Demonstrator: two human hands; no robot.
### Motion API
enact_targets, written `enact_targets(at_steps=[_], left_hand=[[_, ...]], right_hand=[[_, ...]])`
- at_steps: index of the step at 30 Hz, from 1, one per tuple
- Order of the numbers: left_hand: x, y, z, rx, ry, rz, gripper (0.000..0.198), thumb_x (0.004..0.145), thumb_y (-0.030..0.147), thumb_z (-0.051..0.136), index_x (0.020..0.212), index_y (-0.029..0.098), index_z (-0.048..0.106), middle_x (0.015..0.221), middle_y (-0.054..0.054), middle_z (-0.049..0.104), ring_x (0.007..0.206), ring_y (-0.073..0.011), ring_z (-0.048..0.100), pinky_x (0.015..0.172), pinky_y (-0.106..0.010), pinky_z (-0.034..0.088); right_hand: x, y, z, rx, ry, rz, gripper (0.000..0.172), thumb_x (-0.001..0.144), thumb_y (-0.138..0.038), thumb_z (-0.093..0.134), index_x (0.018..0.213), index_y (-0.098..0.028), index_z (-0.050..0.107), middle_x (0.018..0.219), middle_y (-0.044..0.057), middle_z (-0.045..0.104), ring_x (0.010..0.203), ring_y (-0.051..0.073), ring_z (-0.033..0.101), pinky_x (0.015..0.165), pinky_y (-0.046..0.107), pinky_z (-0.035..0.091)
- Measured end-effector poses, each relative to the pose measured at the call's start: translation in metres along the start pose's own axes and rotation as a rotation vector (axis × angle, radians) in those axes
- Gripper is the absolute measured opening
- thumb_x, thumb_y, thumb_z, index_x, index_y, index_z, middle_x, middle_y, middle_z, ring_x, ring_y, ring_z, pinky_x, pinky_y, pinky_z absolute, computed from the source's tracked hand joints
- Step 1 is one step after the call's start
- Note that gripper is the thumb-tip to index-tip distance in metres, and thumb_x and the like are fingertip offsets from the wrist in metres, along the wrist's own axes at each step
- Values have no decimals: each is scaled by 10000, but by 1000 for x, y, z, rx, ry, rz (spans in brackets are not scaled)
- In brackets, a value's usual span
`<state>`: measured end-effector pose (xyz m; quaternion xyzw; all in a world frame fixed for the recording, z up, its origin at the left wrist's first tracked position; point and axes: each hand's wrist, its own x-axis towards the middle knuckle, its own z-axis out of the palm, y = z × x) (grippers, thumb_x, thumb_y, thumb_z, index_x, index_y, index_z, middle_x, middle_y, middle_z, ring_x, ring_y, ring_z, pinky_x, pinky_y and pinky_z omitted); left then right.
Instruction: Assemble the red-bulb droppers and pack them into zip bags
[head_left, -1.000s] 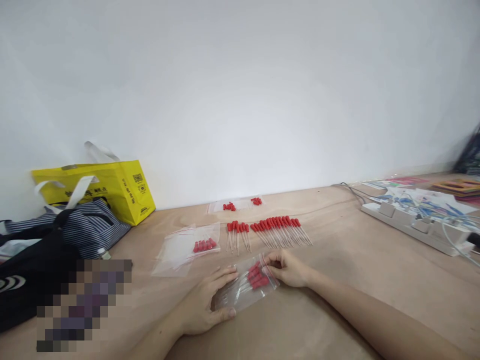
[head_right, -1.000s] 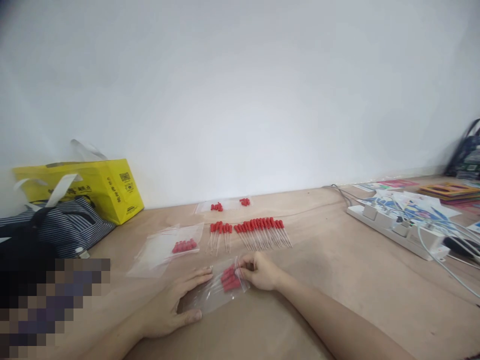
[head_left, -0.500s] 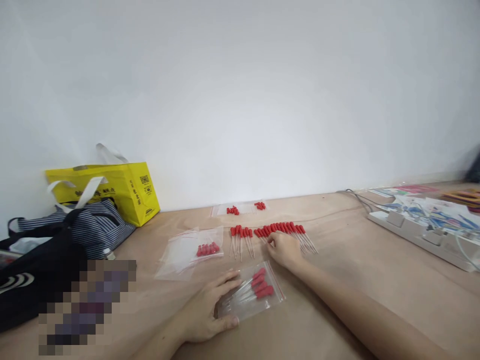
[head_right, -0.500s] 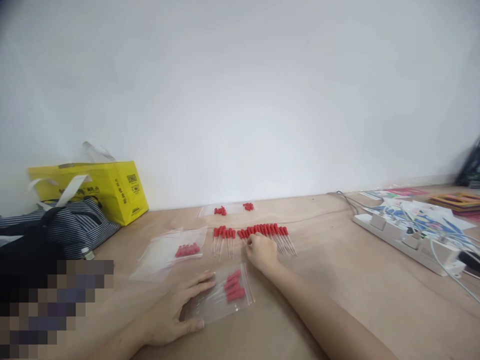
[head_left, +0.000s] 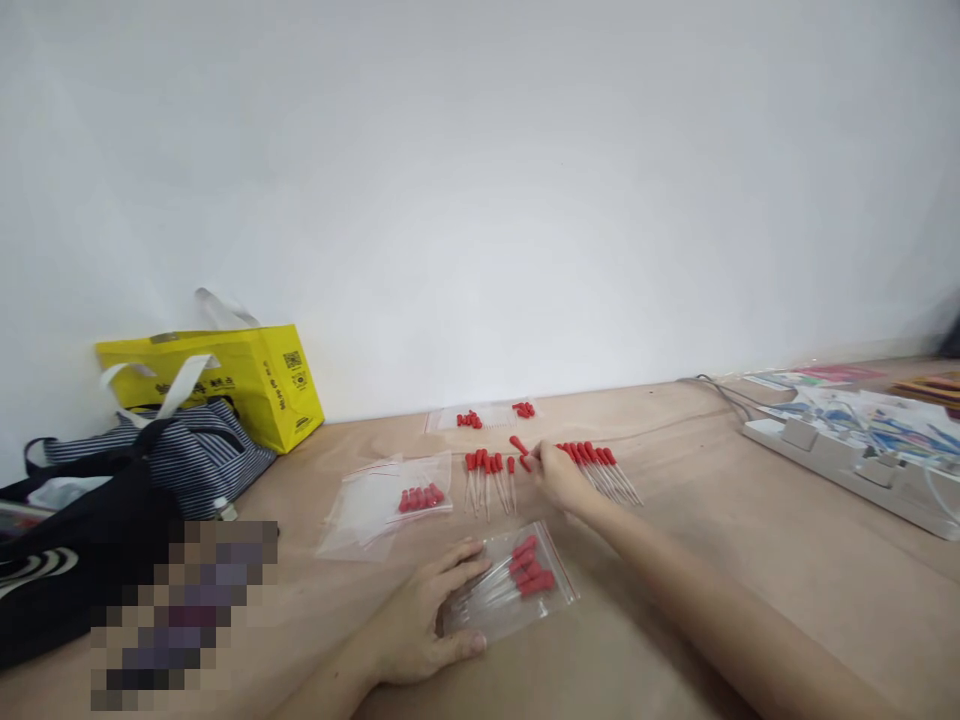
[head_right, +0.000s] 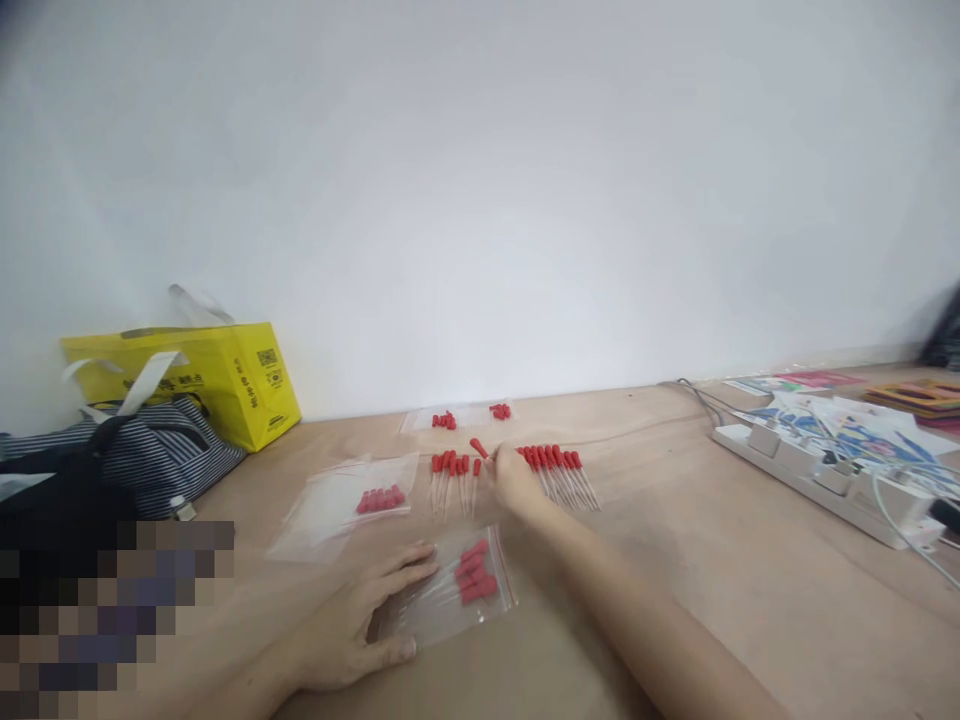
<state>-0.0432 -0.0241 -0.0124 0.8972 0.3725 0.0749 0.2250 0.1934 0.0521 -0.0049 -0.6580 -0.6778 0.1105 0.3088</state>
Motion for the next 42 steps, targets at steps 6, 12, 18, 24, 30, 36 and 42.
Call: enact_targets(at_steps=[6,12,18,24,30,36,42], left_hand=[[3,9,-4,15,-6,-17,634,721,503,542,1270,229,382,1387,-74,279,1246,-283,267,1014,-446,236],[3,6,-1,33,15,-20,626,724,505,537,1271,247,377,1383,-64,289,1240,-281,280,1007,-443,251],[3,3,0,32,29,-16,629,716,506,548,1271,266,374,1381,-47,296,1234,-286,291,999,-446,267],[3,4,-1,27,24,-13,631,713,503,553,1268,255,383,1379,-54,299,1234,-284,291,1002,-446,261],[4,5,0,11,38,-11,616,718,508,546,1254,240,406,1371,-69,315,1228,-285,304,998,-441,272],[3,2,1,16,37,4,613,719,515,544,1258,264,395,1378,-55,303,1232,-280,296,999,-445,266],[4,-2,3,26,46,19,611,716,526,543,1252,268,403,1371,-52,316,1231,-277,298,999,-441,269]], right_hand=[[-50,44,-28,743,28,-122,570,762,-304,495,1237,-184,203,641,-53,495,477,95,478,470,219,397],[-72,47,-14,1042,67,105,741,674,-358,583,1249,-231,134,576,-87,464,433,108,507,420,238,427],[-71,42,5,1126,76,121,620,664,-479,580,1100,-220,224,601,-71,492,496,127,556,477,268,467],[-79,35,7,1194,-62,131,574,640,-555,580,993,-223,273,650,-40,549,536,122,572,534,284,480],[-84,34,-4,1235,-258,154,470,662,-584,545,895,-216,368,635,-33,572,529,110,563,539,270,455],[-85,40,-6,962,-308,78,438,635,-543,594,840,-162,525,598,-30,542,439,62,454,441,209,370],[-86,38,-4,934,-380,1,360,598,-436,677,785,-175,515,730,1,606,612,105,554,559,222,410]])
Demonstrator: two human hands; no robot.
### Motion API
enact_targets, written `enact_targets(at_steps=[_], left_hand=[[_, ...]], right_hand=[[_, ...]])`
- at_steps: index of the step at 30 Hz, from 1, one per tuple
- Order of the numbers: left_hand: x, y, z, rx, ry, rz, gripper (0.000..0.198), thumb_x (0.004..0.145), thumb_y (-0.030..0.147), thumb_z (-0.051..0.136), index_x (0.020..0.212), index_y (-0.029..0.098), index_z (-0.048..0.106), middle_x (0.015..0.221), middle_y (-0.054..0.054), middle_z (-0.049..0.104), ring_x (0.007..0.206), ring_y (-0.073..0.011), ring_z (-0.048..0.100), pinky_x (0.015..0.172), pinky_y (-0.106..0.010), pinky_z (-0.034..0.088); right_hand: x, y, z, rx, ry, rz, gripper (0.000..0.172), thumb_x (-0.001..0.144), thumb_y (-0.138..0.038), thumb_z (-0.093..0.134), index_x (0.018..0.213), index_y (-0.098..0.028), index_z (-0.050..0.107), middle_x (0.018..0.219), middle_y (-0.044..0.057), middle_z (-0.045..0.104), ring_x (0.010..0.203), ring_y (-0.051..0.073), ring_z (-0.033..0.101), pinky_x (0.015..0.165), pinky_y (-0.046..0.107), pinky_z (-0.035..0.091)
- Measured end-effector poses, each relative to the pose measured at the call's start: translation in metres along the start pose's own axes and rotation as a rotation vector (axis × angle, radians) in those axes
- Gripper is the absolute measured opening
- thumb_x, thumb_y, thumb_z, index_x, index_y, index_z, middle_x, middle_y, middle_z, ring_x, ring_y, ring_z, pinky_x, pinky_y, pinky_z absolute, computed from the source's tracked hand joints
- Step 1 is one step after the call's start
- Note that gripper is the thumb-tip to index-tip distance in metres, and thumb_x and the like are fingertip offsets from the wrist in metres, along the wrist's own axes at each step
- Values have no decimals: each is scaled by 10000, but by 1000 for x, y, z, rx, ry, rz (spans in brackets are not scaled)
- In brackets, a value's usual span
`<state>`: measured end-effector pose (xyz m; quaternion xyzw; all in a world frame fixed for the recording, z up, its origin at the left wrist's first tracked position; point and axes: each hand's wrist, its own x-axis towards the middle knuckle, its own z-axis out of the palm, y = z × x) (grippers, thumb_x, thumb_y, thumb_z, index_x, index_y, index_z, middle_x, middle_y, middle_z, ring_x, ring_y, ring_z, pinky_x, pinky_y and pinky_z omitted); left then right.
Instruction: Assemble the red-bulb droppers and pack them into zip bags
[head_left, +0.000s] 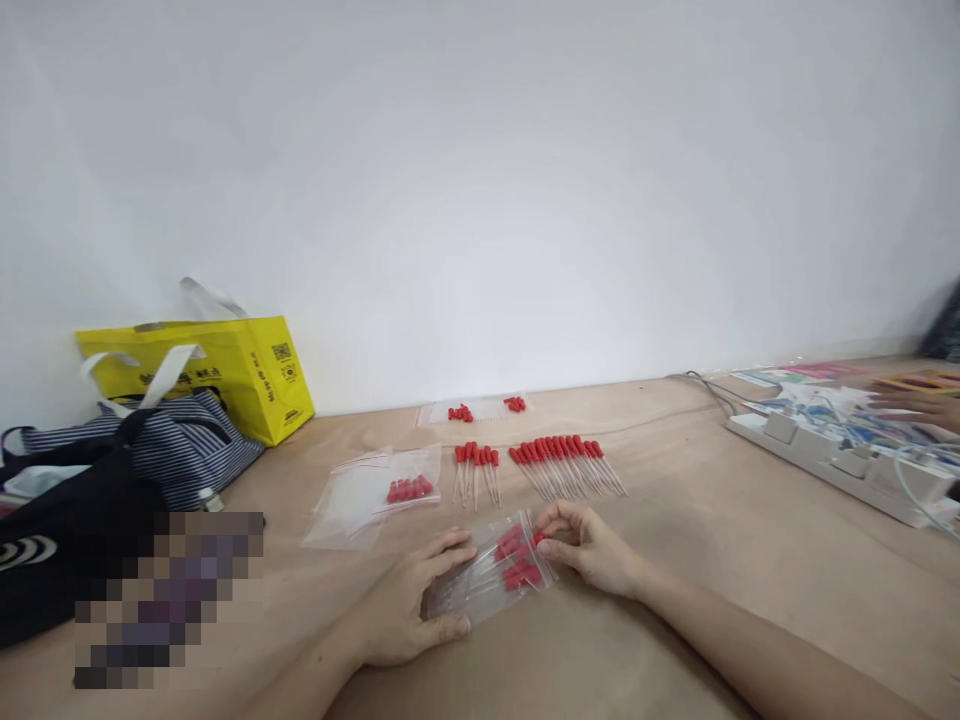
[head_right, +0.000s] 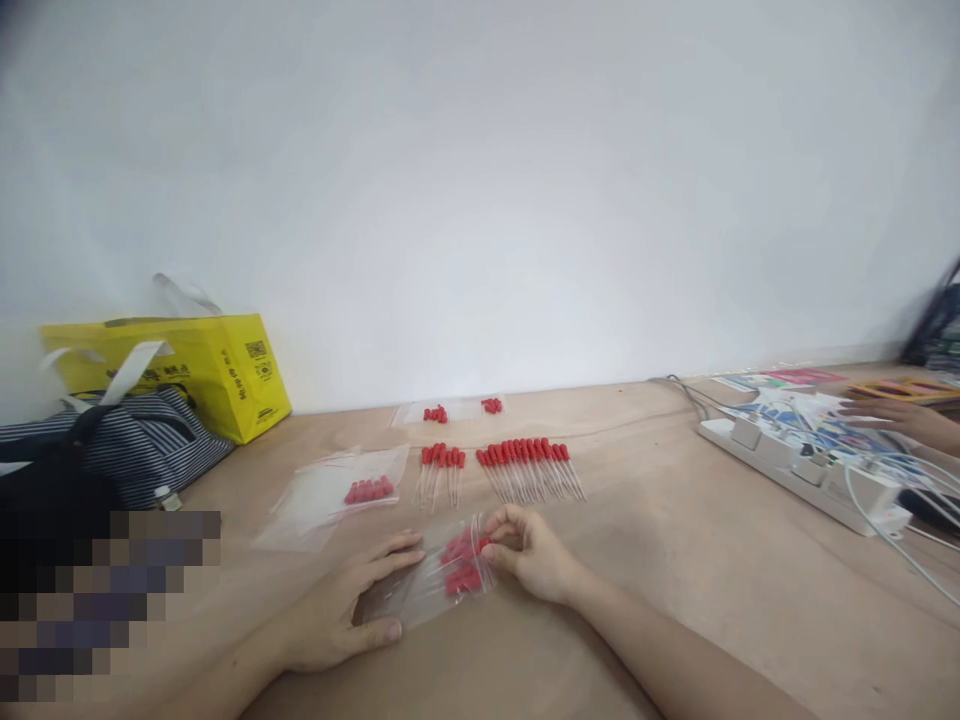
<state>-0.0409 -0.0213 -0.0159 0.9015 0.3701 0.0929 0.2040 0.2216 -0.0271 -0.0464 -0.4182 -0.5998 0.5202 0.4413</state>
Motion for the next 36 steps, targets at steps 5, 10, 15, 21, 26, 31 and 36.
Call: enact_targets(at_steps=[5,10,15,21,26,31,36], left_hand=[[1,5,-2,-6,-3,-11,616,714,528,543,1249,251,413,1369,-63,319,1225,-288,306,997,-445,272],[0,6,-4,-6,-3,-12,612,716,520,546,1251,256,409,1370,-59,318,1226,-285,305,998,-446,268],[1,3,-2,-8,-6,1,601,717,525,542,1247,274,412,1372,-47,315,1229,-280,301,999,-445,268],[0,0,-1,-27,12,10,627,695,530,567,1246,270,419,1372,-52,316,1221,-293,312,997,-441,269],[-1,6,-6,-28,-12,-22,654,676,540,581,1251,281,408,1377,-57,304,1224,-301,304,991,-465,264],[-1,9,-8,-48,30,-45,504,753,471,520,1208,259,469,1340,-50,375,1210,-267,342,995,-426,289],[-2,9,-7,-72,37,-36,434,772,458,501,1173,291,501,1291,-23,446,1163,-246,414,975,-400,333]], right_hand=[[6,2,5,-20,-130,-10,384,620,-503,633,753,-149,568,738,46,647,703,154,598,651,273,436],[13,6,11,-71,10,-26,335,627,-472,634,707,-151,581,632,18,619,577,122,566,530,227,416],[13,4,11,-165,-110,-62,238,655,-377,623,575,-156,584,528,-15,565,492,100,500,488,212,376],[9,0,10,-436,-60,-270,243,733,-285,529,537,-161,603,609,1,573,557,107,495,529,215,366],[28,-5,-11,-447,-45,-126,209,738,-287,506,618,-156,616,591,0,596,544,117,516,512,209,376],[74,-23,-34,-849,469,32,116,707,-250,527,715,-182,620,761,36,646,726,169,572,633,249,389],[113,-19,-38,-915,593,134,258,713,-317,517,899,-167,615,965,121,607,884,250,557,688,317,396]])
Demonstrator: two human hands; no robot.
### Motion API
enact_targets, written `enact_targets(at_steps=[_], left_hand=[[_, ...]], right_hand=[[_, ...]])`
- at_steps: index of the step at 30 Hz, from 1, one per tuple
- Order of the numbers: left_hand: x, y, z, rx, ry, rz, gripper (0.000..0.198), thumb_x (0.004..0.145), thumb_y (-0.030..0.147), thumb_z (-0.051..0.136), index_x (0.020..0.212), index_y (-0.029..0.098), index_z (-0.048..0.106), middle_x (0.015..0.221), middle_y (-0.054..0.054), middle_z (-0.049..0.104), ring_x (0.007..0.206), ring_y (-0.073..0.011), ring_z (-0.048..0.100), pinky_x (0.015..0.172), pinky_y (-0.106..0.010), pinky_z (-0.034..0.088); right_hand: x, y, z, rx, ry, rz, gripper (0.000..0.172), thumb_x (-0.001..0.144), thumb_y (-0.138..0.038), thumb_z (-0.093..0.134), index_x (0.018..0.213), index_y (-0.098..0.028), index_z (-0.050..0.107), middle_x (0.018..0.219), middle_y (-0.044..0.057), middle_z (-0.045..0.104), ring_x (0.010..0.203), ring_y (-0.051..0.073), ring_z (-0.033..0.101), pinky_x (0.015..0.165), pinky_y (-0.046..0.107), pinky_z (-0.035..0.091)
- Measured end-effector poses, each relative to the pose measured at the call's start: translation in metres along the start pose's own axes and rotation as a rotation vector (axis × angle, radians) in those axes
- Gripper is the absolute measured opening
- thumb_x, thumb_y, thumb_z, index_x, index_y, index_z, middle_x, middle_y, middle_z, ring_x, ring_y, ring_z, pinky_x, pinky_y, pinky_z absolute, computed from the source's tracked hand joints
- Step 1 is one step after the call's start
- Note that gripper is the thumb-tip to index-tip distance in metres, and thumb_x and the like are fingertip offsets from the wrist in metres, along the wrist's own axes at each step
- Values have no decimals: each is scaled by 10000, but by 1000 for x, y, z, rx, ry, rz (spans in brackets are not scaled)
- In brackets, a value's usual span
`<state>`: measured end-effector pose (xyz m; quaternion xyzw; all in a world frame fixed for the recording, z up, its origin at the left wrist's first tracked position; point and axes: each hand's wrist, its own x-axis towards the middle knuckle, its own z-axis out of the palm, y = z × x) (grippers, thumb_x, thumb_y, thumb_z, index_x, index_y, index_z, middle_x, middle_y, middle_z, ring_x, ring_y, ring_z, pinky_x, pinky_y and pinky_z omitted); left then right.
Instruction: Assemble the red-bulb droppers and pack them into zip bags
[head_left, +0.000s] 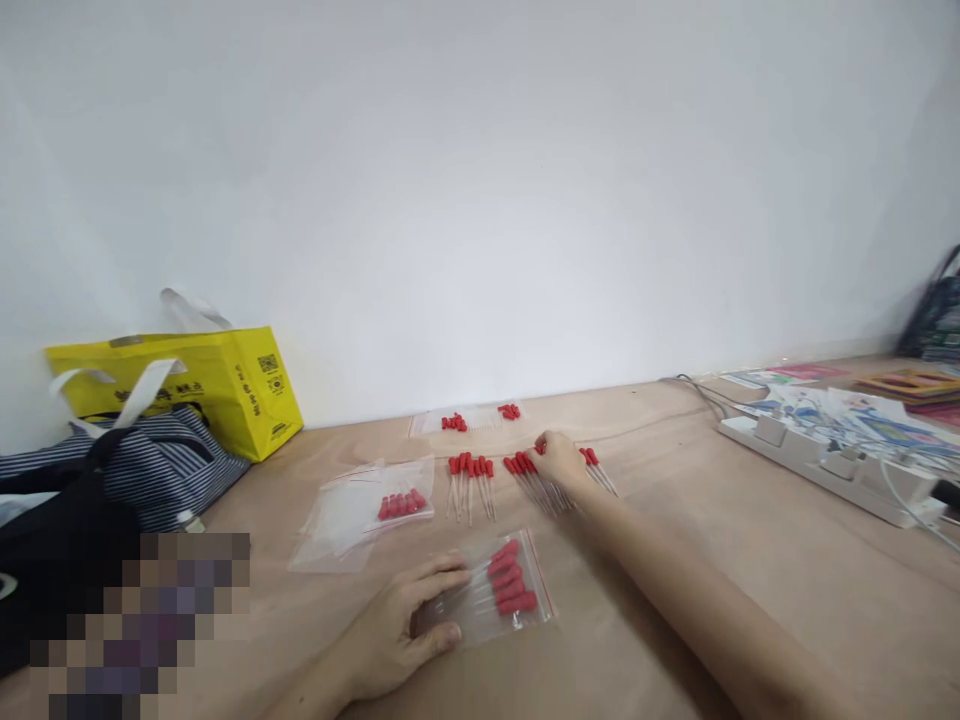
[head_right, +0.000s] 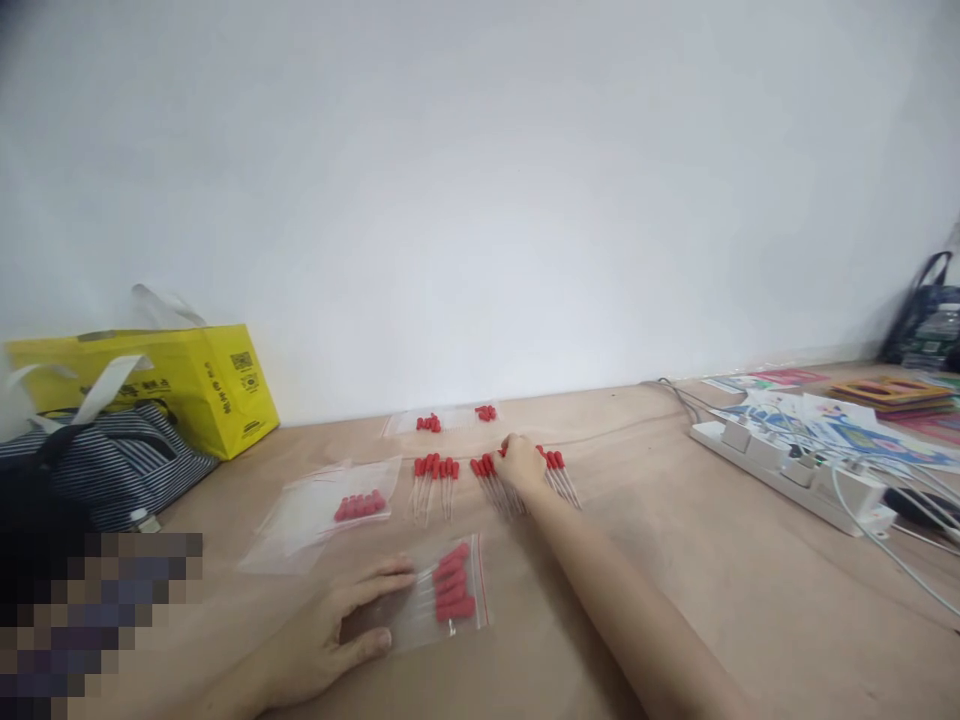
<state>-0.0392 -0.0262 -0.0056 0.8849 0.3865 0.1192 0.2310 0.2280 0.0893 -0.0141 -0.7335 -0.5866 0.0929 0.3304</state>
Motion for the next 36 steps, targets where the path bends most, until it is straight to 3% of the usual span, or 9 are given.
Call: enact_targets(at_steps=[9,16,22,27,30,36], left_hand=[[1,-1,0,-17,-4,-10,451,764,480,501,1178,301,498,1276,-17,464,1162,-253,415,979,-395,330],[-1,-4,0,3,-10,-23,454,789,452,477,1215,295,456,1294,-17,443,1180,-246,392,989,-408,314],[1,-3,4,12,12,-4,472,775,411,513,1230,315,429,1317,4,412,1200,-240,364,1002,-416,291],[2,2,5,27,27,-10,487,784,411,504,1249,304,407,1329,-6,393,1207,-249,351,1003,-427,285],[2,3,4,39,2,-2,473,809,396,471,1263,303,383,1347,-3,364,1222,-238,328,1010,-432,266],[1,-3,4,58,-14,23,493,793,357,488,1268,287,378,1355,-13,350,1229,-236,315,1013,-433,256]], right_hand=[[16,9,12,92,-52,13,147,693,-243,528,762,-194,648,1020,96,575,870,218,563,719,305,394],[19,21,-9,463,-61,-3,126,721,-258,471,750,-155,539,719,49,623,666,144,563,597,243,410],[-28,41,-41,808,35,11,318,729,-480,417,875,-197,422,658,-15,562,487,101,492,467,231,394],[-79,43,-29,1177,44,151,368,631,-497,560,824,-210,433,640,-30,522,470,96,484,454,244,408],[-93,39,-19,1216,41,212,344,635,-474,575,807,-213,431,636,-24,523,481,105,497,454,251,419],[-86,47,-19,1112,47,150,309,661,-464,560,793,-210,446,579,-48,497,398,76,406,369,215,336]])
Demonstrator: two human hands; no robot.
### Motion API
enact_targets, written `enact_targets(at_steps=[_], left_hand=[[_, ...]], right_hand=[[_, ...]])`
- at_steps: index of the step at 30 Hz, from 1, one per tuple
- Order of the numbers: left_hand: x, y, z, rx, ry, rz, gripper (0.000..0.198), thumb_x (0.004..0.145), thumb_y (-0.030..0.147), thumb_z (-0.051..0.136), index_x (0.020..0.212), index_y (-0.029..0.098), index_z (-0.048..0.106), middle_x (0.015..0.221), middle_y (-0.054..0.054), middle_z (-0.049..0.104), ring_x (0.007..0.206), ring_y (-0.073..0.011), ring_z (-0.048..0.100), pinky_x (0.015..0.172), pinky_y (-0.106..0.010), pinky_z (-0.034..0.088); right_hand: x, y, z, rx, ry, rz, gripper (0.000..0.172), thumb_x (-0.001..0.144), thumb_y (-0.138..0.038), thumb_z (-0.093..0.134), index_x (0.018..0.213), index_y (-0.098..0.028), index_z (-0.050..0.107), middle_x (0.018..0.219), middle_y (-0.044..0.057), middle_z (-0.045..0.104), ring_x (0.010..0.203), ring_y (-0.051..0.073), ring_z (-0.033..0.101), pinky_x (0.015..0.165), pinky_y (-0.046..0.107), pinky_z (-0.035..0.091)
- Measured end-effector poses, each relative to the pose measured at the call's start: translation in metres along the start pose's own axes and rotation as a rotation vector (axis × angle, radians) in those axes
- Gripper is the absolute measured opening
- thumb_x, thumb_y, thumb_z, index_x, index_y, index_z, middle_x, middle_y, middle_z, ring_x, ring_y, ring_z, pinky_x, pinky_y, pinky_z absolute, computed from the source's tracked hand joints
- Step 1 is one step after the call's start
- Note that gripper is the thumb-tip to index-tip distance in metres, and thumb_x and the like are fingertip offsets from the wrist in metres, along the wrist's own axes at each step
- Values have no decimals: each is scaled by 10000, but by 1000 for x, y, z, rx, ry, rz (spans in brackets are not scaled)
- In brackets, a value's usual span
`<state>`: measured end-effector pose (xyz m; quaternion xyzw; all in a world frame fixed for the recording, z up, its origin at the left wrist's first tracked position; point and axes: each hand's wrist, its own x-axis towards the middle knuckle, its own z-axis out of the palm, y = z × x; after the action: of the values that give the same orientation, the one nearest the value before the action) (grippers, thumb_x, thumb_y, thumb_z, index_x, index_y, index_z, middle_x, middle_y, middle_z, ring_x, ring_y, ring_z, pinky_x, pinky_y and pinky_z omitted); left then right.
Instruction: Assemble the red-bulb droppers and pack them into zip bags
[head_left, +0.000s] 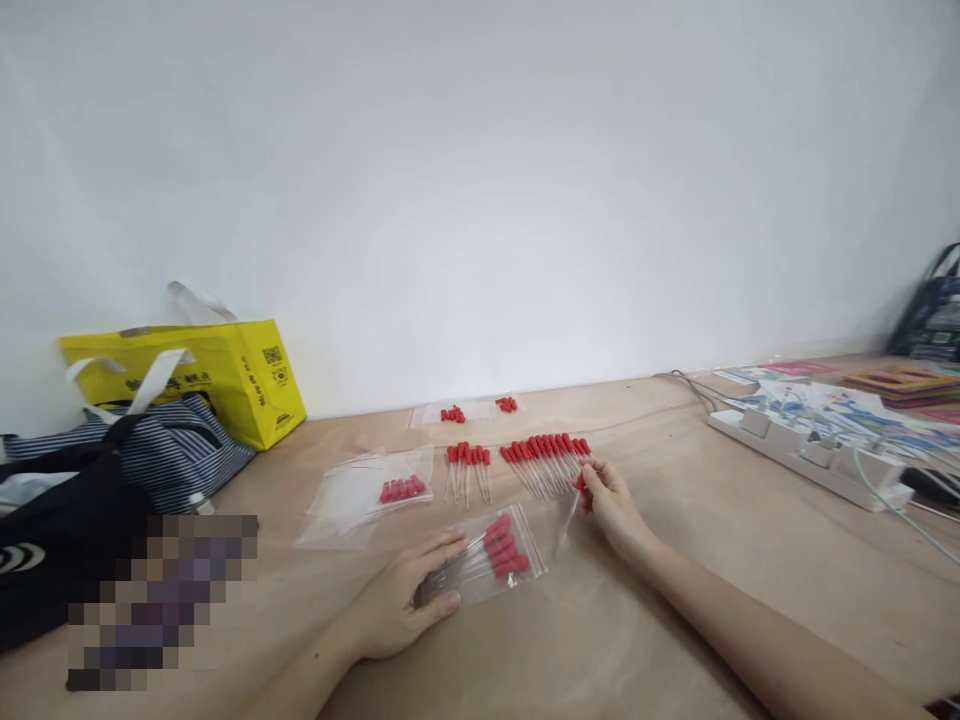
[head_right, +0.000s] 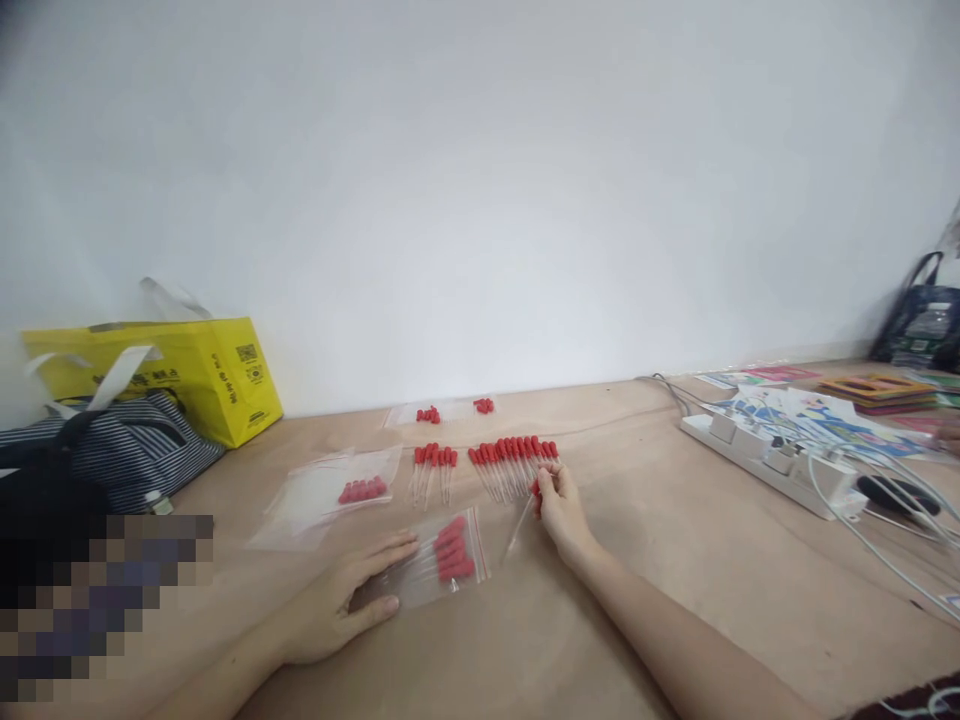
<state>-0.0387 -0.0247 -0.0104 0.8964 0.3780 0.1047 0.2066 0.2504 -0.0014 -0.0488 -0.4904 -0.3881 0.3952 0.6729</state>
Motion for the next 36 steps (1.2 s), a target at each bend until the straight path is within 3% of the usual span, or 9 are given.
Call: enact_targets(at_steps=[4,9,12,16,23,26,31,36], left_hand=[[0,1,-3,-26,-17,-7,464,781,266,483,1240,288,418,1344,-4,369,1224,-230,327,1012,-431,260],[1,4,-6,-75,-15,-34,531,707,119,472,1213,281,456,1327,12,395,1223,-225,330,1021,-431,245],[2,2,-4,-77,15,-35,574,665,46,420,1185,278,488,1294,20,439,1214,-211,347,1024,-435,242],[3,-1,-3,-22,81,39,565,679,25,381,1164,284,509,1236,21,505,1194,-203,376,1032,-460,209],[1,-4,2,42,137,119,366,828,174,405,1154,301,514,1211,-2,528,1179,-207,396,1019,-470,239],[0,-3,4,62,158,152,350,811,231,474,1152,293,517,1202,-29,535,1154,-225,426,994,-468,290],[1,3,3,87,157,163,362,799,222,498,1154,290,516,1199,-39,538,1123,-224,464,959,-455,348],[6,4,4,136,102,186,373,838,154,420,1162,321,498,1194,-8,545,1144,-205,444,970,-501,306]], right_hand=[[8,-1,-11,-88,-44,36,287,643,-436,600,696,-200,446,518,-56,472,377,69,399,359,206,332],[19,0,-11,67,31,84,330,615,-439,637,682,-203,417,550,-40,511,453,96,506,457,237,444],[29,1,-5,101,-3,-107,348,627,-462,629,747,-207,423,627,-32,533,555,119,561,574,275,488],[40,5,5,-151,-160,-440,265,713,-421,568,817,-204,455,747,6,558,694,148,582,664,302,479],[45,13,6,-460,-177,-812,91,805,-245,451,887,-205,455,871,63,559,841,175,557,737,329,461],[42,14,3,-670,-282,-888,75,795,-173,433,860,-201,457,870,66,556,836,174,547,732,323,452],[34,12,3,-969,-435,-889,61,784,-150,440,800,-192,481,829,56,557,774,167,532,678,296,432],[24,2,1,-1020,-457,-903,75,785,-174,467,799,-181,540,853,65,563,808,176,515,712,313,408]])
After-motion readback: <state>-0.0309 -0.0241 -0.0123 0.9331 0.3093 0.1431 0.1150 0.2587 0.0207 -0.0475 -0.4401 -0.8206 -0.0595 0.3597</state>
